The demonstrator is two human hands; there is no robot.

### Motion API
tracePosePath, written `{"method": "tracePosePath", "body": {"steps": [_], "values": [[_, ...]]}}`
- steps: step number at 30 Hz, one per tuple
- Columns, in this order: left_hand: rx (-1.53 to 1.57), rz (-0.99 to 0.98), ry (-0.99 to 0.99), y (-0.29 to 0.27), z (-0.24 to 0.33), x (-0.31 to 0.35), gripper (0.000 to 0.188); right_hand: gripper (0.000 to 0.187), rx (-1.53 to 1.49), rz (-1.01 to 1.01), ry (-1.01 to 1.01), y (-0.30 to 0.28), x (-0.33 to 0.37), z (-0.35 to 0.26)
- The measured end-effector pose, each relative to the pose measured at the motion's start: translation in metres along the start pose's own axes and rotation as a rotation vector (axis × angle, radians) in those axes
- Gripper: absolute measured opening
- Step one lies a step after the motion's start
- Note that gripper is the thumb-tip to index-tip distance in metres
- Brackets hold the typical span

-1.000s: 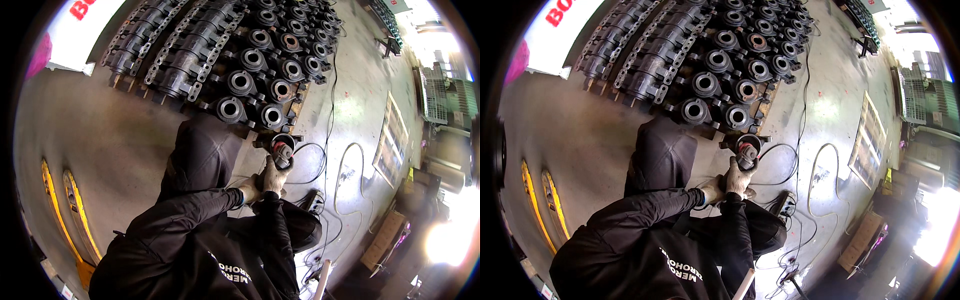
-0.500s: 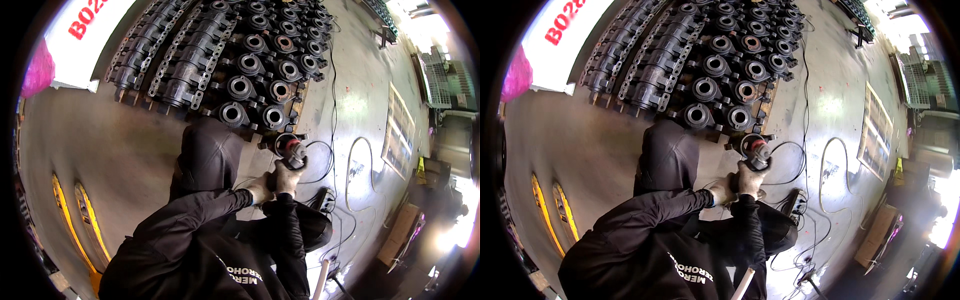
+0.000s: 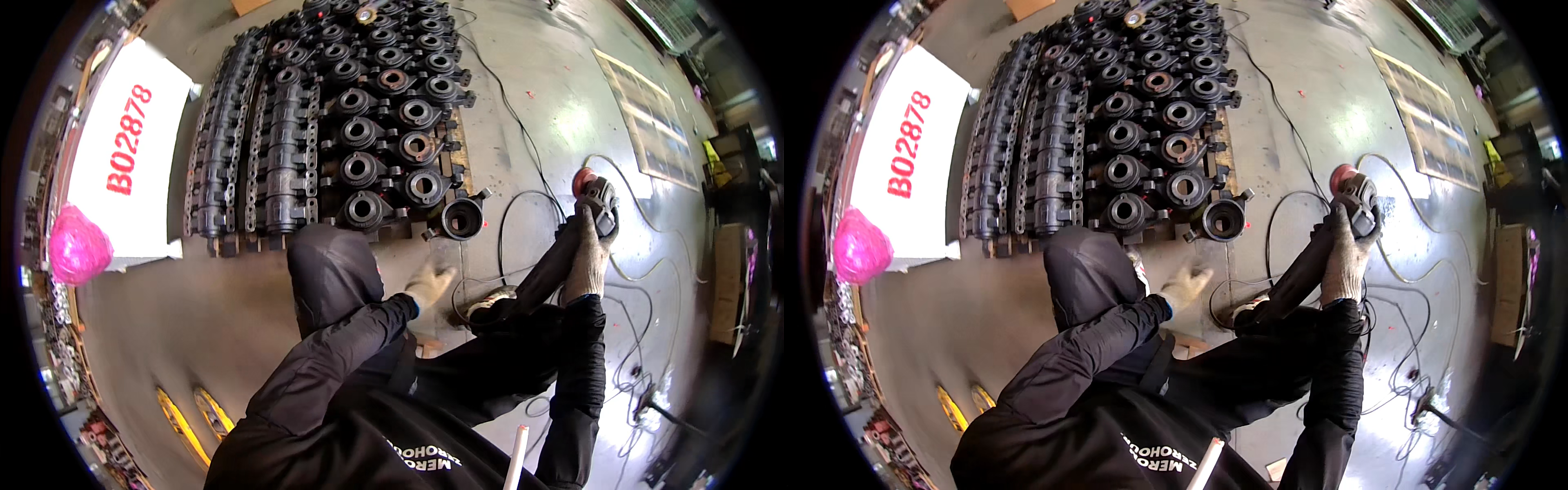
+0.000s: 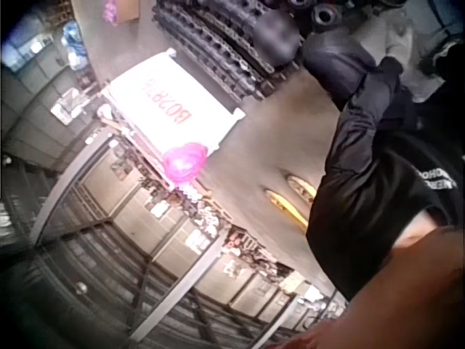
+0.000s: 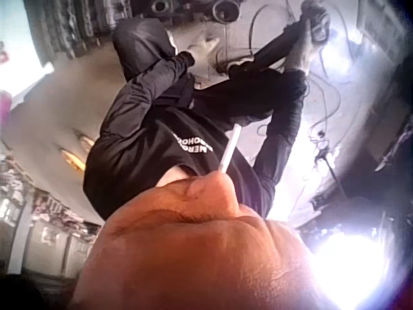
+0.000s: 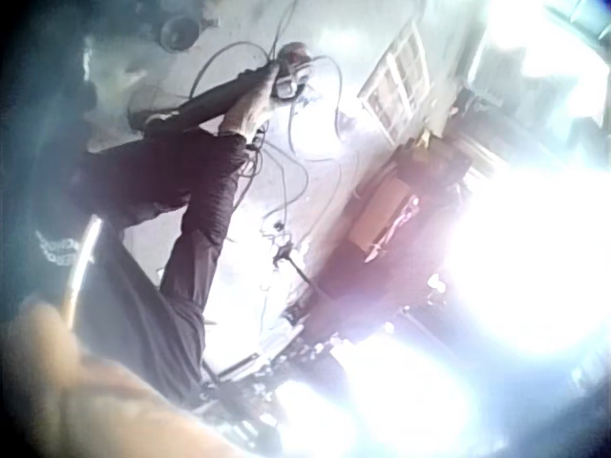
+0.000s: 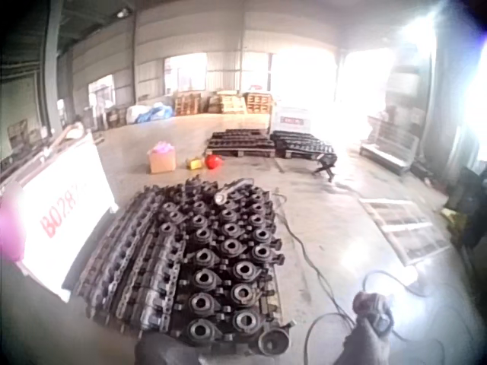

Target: The person walks to a pallet of metal parts, sits on the floor, and uses a handheld angle grinder to smooth the surfaces of the parts. They handle the parts one at a time, rotating them to grind different areas.

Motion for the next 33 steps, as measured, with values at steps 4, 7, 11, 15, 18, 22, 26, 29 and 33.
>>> {"method": "tracePosePath", "body": {"steps": [4, 7, 11, 15, 18, 22, 26, 29, 33], "values": [[-0.069, 0.204, -0.163, -0.038, -0.028, -0.005, 0.067, 0.05, -0.044, 0.025, 0.014, -0.037, -0.018, 0.017], [-0.081, 0.293, -0.174, -0.07, -0.06, -0.022, 0.074, 0.048, -0.264, 0.046, 0.079, -0.046, -0.019, 0.025], [-0.167, 0.275, -0.226, -0.068, -0.038, -0.043, 0.086, 0.045, -0.394, 0.098, 0.098, -0.072, -0.03, 0.037], [-0.52, 0.264, -0.183, -0.063, 0.002, -0.058, 0.08, 0.056, -0.356, 0.158, 0.066, -0.083, -0.017, 0.022], [-0.596, 0.18, -0.166, -0.06, 0.013, -0.075, 0.063, 0.058, -0.317, 0.153, 0.1, -0.086, -0.014, 0.022], [-0.648, 0.127, -0.134, -0.069, 0.01, -0.097, 0.041, 0.056, -0.3, 0.158, 0.111, -0.084, -0.011, 0.019], [-0.745, 0.062, -0.101, -0.059, 0.015, -0.112, 0.038, 0.056, -0.3, 0.17, 0.09, -0.087, -0.012, 0.017], [-0.756, 0.057, -0.048, -0.072, 0.021, -0.114, 0.045, 0.061, -0.317, 0.139, 0.087, -0.082, -0.011, 0.011], [-0.527, -0.088, -0.133, -0.065, 0.04, -0.117, 0.044, 0.069, -0.337, 0.171, 0.093, -0.083, -0.013, 0.009]]}}
Point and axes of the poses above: each hand's wrist, its own x-axis away from the middle knuckle, its own y-axis out of the palm, z = x × y, the point moved 8 cm from there along -x, towards the middle knuckle, and after that the axes turned 8 degrees about -z, right-handed, at the moved point
